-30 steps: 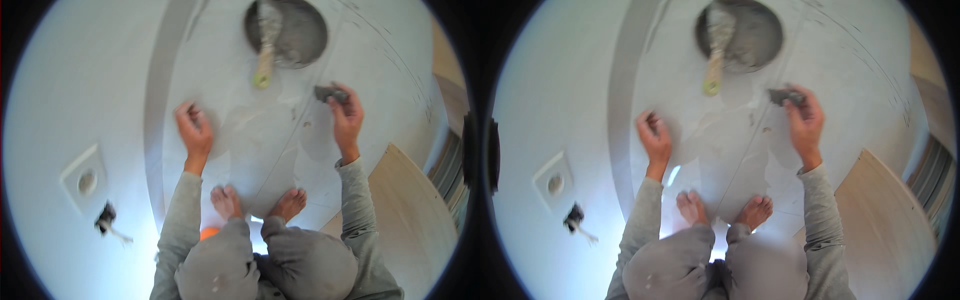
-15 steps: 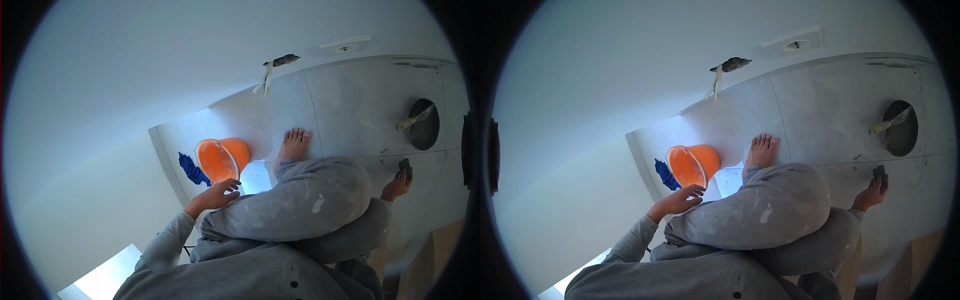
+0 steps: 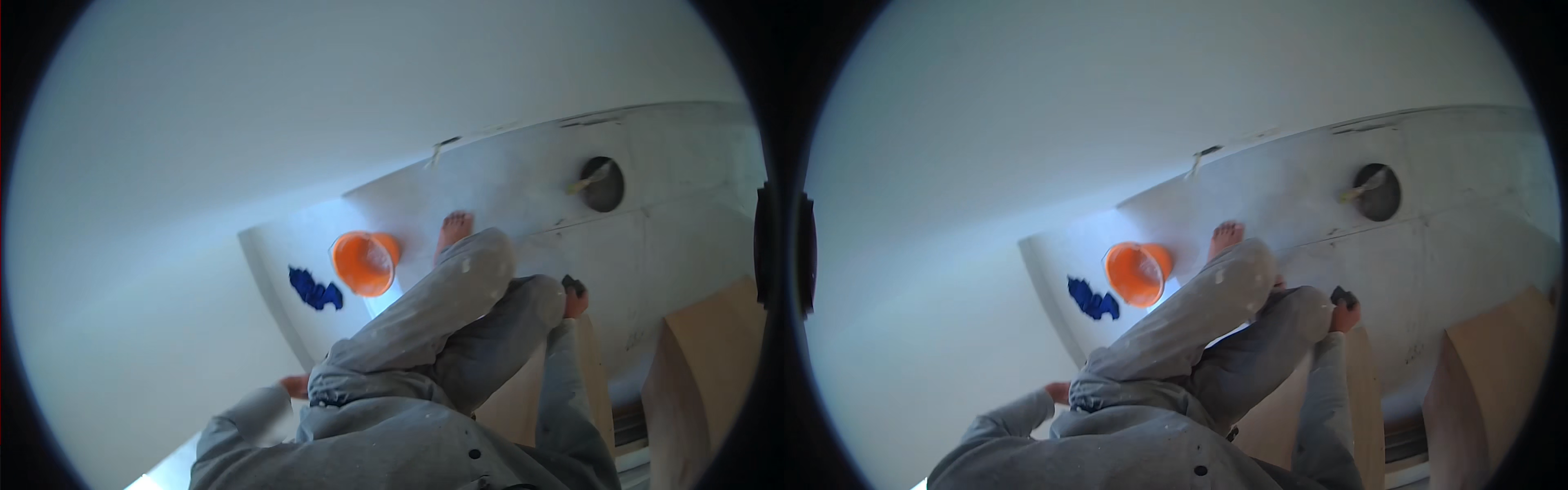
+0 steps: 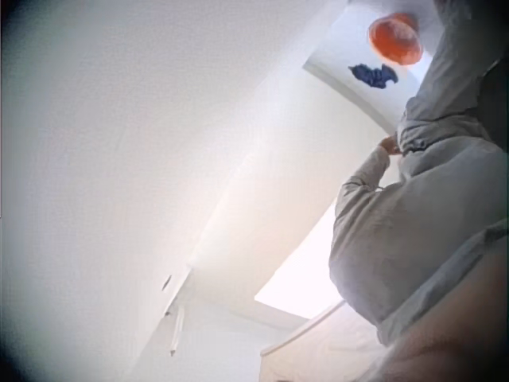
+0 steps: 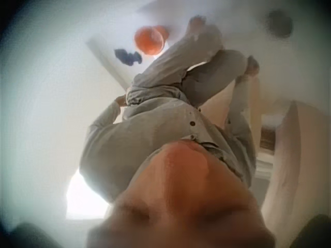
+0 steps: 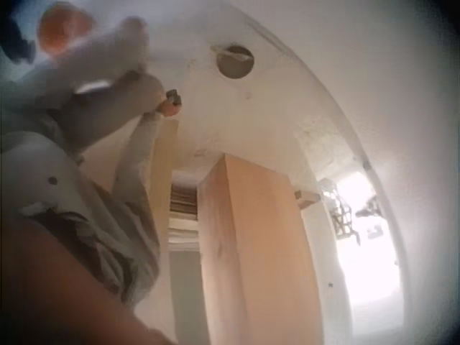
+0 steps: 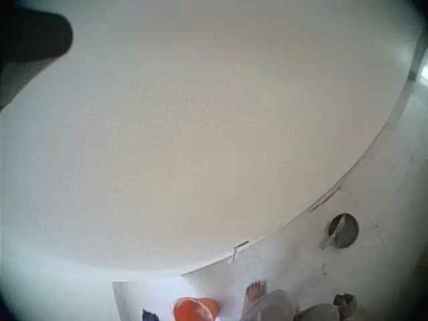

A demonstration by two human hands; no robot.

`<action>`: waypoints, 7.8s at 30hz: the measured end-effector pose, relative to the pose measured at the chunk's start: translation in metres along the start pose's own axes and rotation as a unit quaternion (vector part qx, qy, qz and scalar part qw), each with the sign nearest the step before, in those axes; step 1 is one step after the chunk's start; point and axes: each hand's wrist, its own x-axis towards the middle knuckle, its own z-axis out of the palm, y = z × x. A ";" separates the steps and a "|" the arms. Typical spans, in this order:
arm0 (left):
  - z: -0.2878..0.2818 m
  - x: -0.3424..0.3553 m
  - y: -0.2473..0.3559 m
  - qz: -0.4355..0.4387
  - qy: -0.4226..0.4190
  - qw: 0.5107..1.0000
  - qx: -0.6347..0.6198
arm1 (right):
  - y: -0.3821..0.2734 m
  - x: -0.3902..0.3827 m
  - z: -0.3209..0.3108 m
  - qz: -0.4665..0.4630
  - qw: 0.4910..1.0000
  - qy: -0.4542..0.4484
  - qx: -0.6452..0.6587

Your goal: The person applies grout to the gaps between floor tiles using a putty knife and a small metal scraper. They work the material into the seams, wipe away excess with a blue cloth, and refine the edges by hand.

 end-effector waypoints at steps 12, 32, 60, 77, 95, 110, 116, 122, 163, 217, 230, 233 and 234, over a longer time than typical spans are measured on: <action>0.066 -0.033 0.229 0.294 0.118 0.911 0.266 | -0.177 -0.198 -0.060 0.028 0.980 0.184 0.066; -0.035 -0.177 -0.020 0.402 0.239 0.860 0.202 | -0.161 -0.402 -0.012 0.205 0.940 0.073 0.262; -0.214 0.340 0.044 0.255 0.313 0.907 0.119 | 0.006 -0.639 0.265 0.147 0.862 0.195 0.445; -0.103 0.319 -0.121 0.472 0.181 0.833 0.225 | 0.131 -0.790 0.271 0.230 0.834 0.182 0.468; -0.064 0.245 -0.273 0.526 -0.006 0.794 0.306 | 0.157 -0.723 0.262 0.080 0.686 -0.101 0.716; -0.083 0.236 -0.208 0.557 -0.011 0.778 0.290 | 0.120 -0.608 0.234 0.024 0.802 -0.096 0.589; -0.077 0.239 -0.200 0.641 0.081 0.687 0.334 | 0.058 -0.602 0.252 0.019 0.824 -0.097 0.559; -0.082 0.210 -0.183 0.658 0.030 0.681 0.321 | 0.006 -0.631 0.247 -0.010 0.807 -0.107 0.581; -0.930 0.294 0.063 0.528 0.212 0.800 -0.192 | 0.049 -0.909 0.528 0.181 0.980 0.058 0.063; -0.448 0.607 0.116 0.790 0.359 0.456 0.196 | 0.231 -0.383 0.596 -0.154 0.944 0.017 0.293; -0.440 0.628 0.183 0.637 0.559 0.331 0.414 | 0.250 -0.379 0.573 -0.193 0.953 0.020 0.234; -0.476 0.616 0.220 0.626 0.568 0.355 0.400 | 0.249 -0.376 0.577 -0.200 0.950 0.017 0.240; -0.487 0.603 0.242 0.606 0.567 0.391 0.397 | 0.249 -0.375 0.575 -0.212 0.948 0.012 0.238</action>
